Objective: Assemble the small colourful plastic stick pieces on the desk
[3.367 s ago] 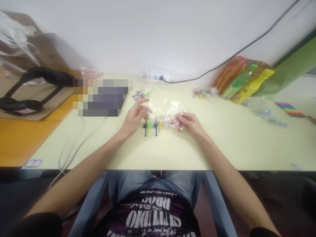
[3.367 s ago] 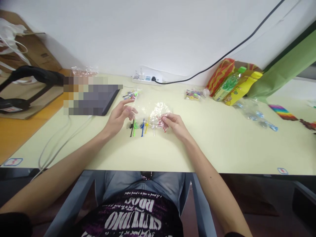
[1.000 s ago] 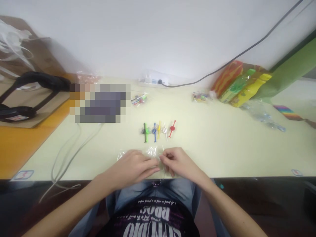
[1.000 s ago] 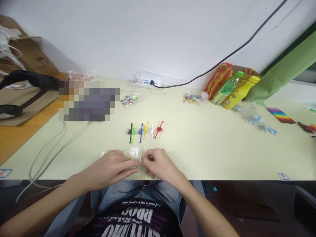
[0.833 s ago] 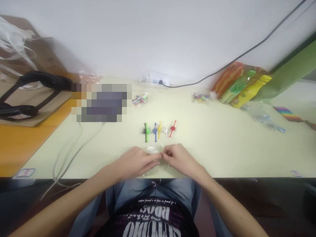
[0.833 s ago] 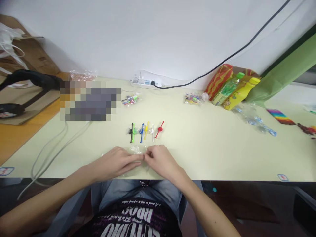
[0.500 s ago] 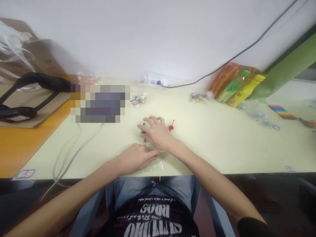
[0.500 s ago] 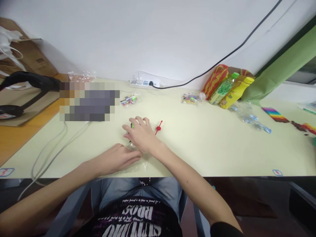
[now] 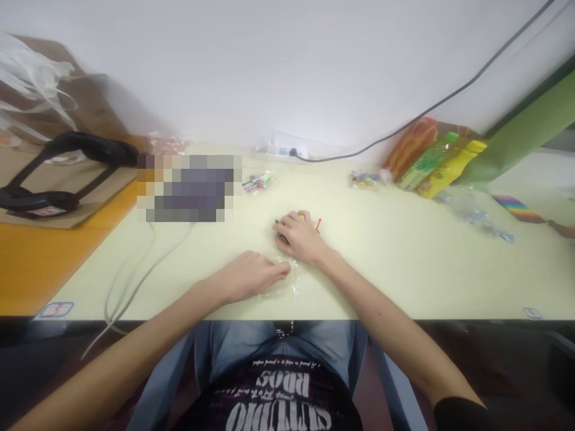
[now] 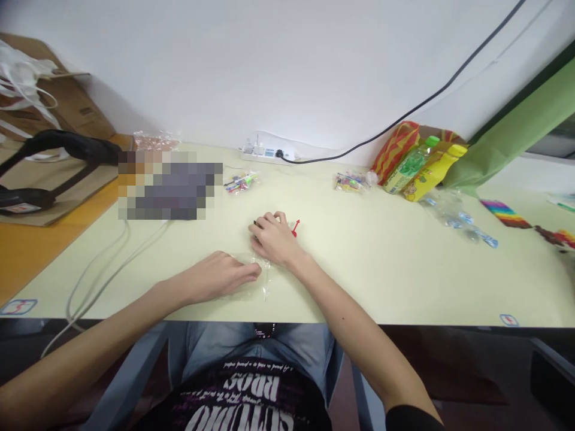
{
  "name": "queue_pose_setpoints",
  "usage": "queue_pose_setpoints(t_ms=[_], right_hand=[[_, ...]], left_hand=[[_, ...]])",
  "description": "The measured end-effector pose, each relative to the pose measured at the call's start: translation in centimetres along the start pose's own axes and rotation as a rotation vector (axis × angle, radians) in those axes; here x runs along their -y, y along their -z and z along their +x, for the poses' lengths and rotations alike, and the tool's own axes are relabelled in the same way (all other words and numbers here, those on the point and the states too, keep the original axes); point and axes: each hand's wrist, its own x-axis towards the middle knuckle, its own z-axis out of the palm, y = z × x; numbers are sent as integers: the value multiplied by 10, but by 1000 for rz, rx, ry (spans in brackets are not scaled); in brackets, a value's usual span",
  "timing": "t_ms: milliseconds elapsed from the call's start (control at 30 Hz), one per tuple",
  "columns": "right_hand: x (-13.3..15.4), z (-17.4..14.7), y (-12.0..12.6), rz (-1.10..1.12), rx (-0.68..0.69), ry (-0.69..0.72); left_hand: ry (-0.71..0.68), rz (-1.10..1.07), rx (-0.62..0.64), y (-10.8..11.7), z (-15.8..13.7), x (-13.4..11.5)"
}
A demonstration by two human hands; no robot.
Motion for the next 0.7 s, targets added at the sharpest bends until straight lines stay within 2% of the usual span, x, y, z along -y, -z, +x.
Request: queue_pose_setpoints(t_ms=[100, 200, 333, 433, 533, 633, 700], right_hand=[[0, 1, 2, 64, -70, -24], [3, 4, 4, 224, -192, -53], [7, 9, 13, 670, -428, -187], [9, 4, 30, 1067, -518, -338], [12, -17, 52, 1276, -452, -388], [13, -49, 73, 1295, -248, -406], [13, -70, 83, 1239, -60, -425]], left_hand=[[-9, -12, -29, -5, 3, 0], [-33, -21, -80, -9, 2, 3], [-81, -145, -222, -14, 0, 9], [-94, -231, -306, -18, -1, 11], [-98, -249, -371, -20, -3, 11], [-102, -269, -427, -21, -4, 12], [-93, -285, -439, -22, -5, 12]])
